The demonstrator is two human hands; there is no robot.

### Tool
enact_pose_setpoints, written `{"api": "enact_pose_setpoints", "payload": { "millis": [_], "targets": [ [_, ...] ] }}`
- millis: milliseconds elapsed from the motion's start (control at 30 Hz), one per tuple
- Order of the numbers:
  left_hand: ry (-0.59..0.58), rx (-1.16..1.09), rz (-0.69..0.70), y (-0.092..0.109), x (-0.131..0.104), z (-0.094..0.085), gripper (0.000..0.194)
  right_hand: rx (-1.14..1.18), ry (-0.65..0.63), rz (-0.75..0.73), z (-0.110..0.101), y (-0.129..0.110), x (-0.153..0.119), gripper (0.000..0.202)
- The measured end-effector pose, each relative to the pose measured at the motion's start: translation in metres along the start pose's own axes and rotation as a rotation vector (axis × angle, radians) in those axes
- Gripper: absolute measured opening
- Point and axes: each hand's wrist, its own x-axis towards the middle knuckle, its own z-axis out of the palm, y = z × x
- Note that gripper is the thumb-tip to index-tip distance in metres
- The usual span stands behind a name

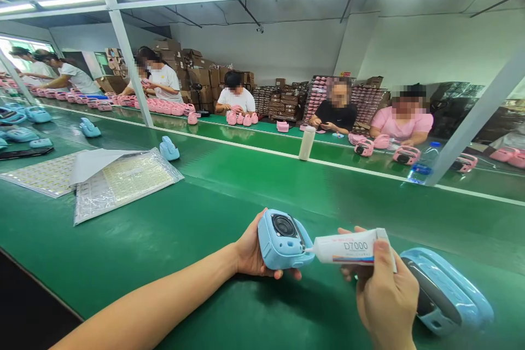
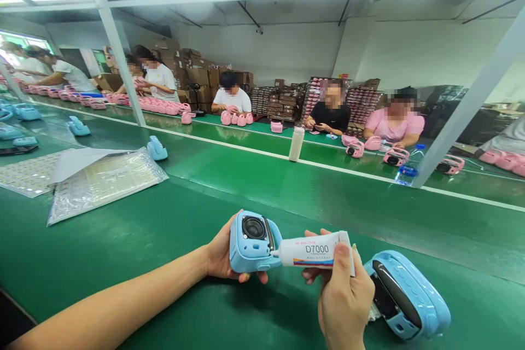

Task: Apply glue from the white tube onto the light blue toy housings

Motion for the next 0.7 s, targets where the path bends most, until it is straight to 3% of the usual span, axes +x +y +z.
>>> {"api": "enact_pose_setpoints", "payload": {
  "millis": [133, 333, 533, 700],
  "targets": [
    [-0.015, 0.051, -0.017, 0.0003, -0.0005, 0.0001, 0.089, -0.017, 0.0, 0.0, -0.0016, 0.0005, -0.0013, 0.078],
    [0.055, 0.162, -0.007, 0.0007, -0.0007, -0.0015, 0.087, -0.053, -0.011, -0.002, -0.0053, 0.0012, -0.0008, 0.076],
    [-0.066, 0.132, -0.064, 0.0029, 0.0001, -0.0027, 0.087, -0.09, -0.028, -0.027, -0.0068, 0.0012, -0.0007, 0.069],
    [-0.076, 0.109, -0.074, 0.0027, 0.0001, -0.0022, 0.095, -0.11, -0.022, -0.066, -0.0041, 0.0012, -0.0002, 0.068]
  ]
}}
